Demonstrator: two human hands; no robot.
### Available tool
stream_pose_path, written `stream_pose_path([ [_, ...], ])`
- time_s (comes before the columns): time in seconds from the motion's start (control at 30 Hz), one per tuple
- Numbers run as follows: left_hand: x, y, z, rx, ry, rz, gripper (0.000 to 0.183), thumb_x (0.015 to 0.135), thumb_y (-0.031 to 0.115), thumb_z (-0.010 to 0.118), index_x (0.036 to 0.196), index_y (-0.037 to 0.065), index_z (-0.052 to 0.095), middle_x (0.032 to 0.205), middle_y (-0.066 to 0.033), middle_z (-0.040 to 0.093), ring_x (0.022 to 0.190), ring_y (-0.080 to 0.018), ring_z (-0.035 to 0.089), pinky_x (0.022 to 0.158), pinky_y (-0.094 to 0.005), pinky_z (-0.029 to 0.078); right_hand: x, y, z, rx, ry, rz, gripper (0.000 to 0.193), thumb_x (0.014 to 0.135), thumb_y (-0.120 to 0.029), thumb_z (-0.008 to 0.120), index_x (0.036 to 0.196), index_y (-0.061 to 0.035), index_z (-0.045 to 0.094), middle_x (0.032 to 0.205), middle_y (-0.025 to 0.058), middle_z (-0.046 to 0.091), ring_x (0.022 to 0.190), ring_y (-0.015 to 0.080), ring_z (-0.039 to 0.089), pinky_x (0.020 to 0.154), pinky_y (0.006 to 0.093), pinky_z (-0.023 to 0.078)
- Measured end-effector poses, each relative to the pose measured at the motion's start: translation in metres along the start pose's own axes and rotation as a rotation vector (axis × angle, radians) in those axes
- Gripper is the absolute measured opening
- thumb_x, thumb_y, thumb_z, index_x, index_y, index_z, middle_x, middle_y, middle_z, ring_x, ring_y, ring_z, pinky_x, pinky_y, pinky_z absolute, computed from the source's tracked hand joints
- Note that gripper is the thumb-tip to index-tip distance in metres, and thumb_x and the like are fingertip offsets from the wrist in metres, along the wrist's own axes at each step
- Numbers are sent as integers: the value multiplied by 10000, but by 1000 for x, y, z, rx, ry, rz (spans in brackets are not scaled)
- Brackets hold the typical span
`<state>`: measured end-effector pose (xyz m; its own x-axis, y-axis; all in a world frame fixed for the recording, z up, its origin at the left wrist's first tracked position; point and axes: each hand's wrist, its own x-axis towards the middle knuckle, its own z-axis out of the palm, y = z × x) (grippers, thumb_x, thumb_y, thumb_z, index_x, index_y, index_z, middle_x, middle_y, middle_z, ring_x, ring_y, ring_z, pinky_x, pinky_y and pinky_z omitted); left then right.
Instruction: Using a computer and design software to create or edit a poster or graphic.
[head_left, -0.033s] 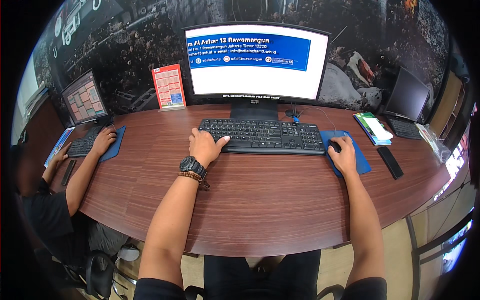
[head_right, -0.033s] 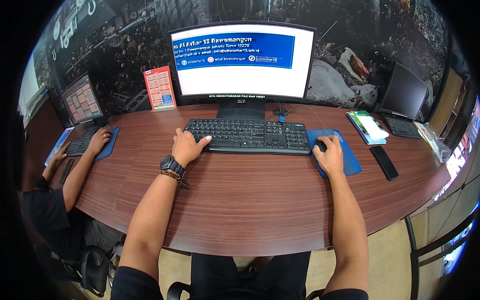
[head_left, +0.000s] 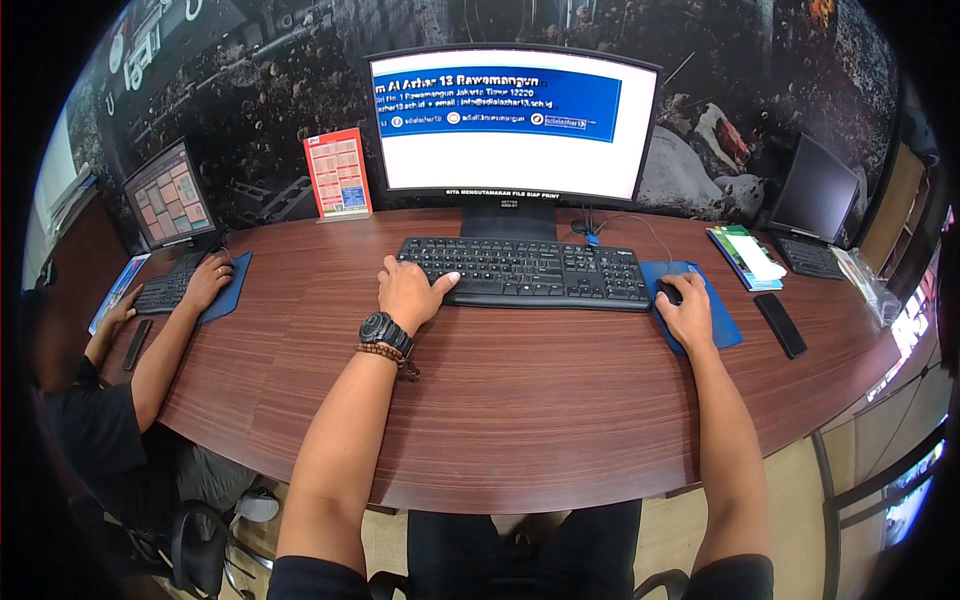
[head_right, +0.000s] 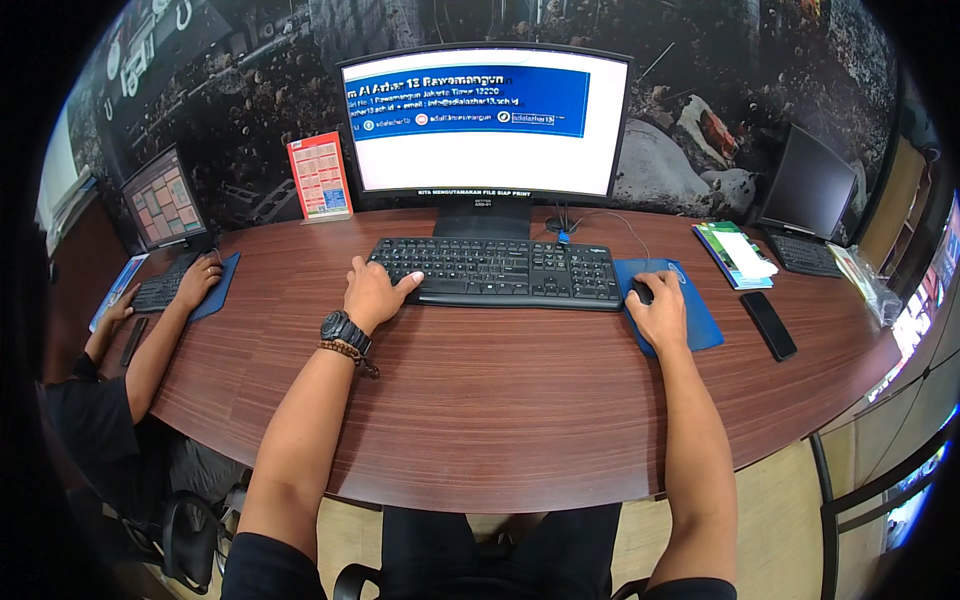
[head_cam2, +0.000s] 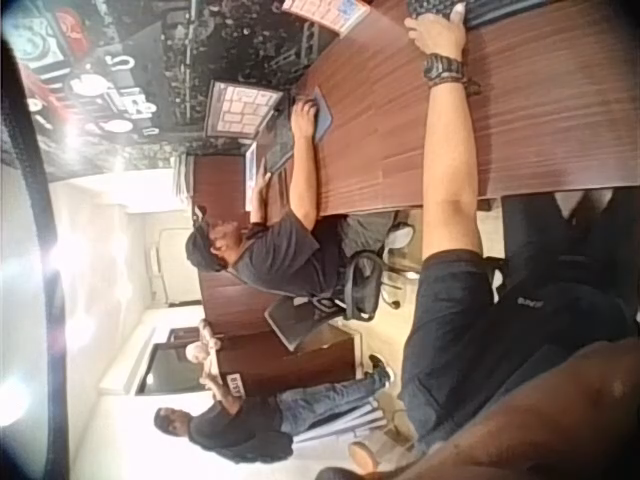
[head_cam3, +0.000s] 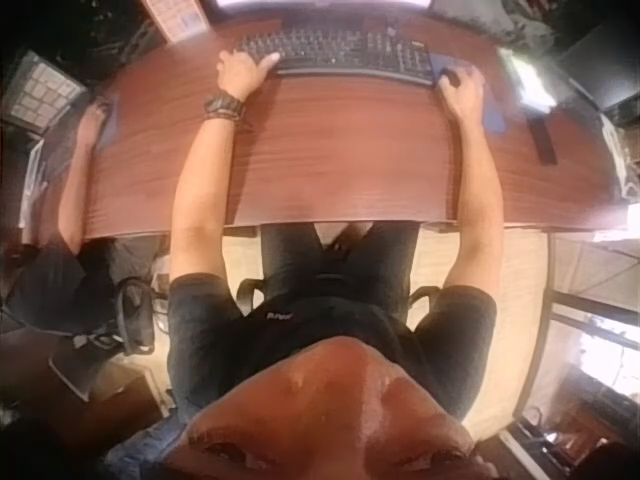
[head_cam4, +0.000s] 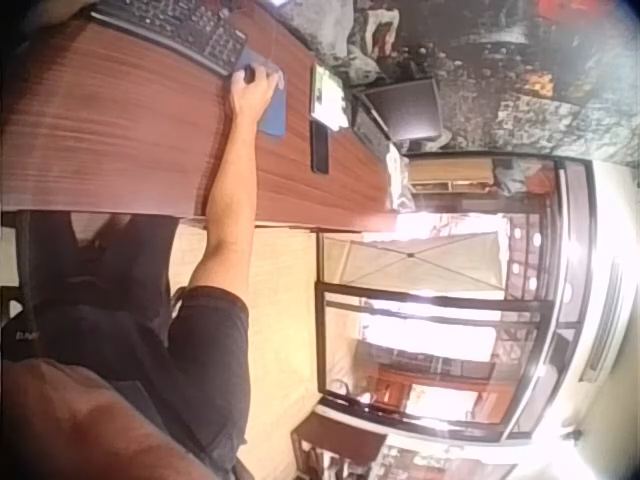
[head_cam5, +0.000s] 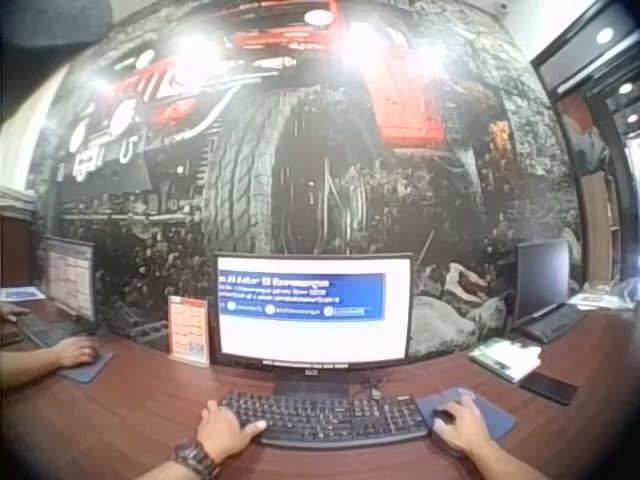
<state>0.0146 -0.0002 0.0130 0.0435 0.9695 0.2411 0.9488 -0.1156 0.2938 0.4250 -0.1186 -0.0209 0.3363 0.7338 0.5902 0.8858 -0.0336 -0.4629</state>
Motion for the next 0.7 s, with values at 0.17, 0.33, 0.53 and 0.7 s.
stream_pose_path([
  [0.17, 0, 0, 1, -4, 7, 5, 879, 855, 657, 645, 1089, -190, 635, 1263, -306, 495, 1123, -440, 548, 924, -484, 520, 0, 1, 0, -8, 10, 0, 329, 798, -222, 671, 1076, -55, 725, 1150, 179, 610, 1070, 371, 613, 935, 434, 499],
  [0.33, 1, -1, 2, -5, 16, 3, 880, 853, 661, 645, 1081, -189, 640, 1257, -307, 500, 1120, -439, 549, 923, -482, 520, -1, -2, -1, -1, 14, 6, 329, 795, -220, 675, 1076, -55, 726, 1146, 178, 611, 1073, 369, 613, 936, 435, 499],
  [0.53, 2, -1, 4, -5, 5, 8, 887, 851, 667, 642, 1074, -192, 642, 1254, -309, 501, 1117, -439, 549, 924, -483, 518, -1, -1, -1, -7, 8, 10, 325, 795, -214, 676, 1078, -60, 716, 1173, 169, 597, 1081, 361, 608, 944, 432, 497],
  [0.7, 0, -1, 2, -12, 11, -7, 866, 852, 647, 657, 1073, -190, 641, 1276, -305, 488, 1132, -438, 540, 932, -488, 516, -5, -19, -5, -48, 35, -78, 250, 805, -165, 658, 1035, -105, 734, 1217, 152, 574, 1197, 380, 535, 1006, 456, 456],
])
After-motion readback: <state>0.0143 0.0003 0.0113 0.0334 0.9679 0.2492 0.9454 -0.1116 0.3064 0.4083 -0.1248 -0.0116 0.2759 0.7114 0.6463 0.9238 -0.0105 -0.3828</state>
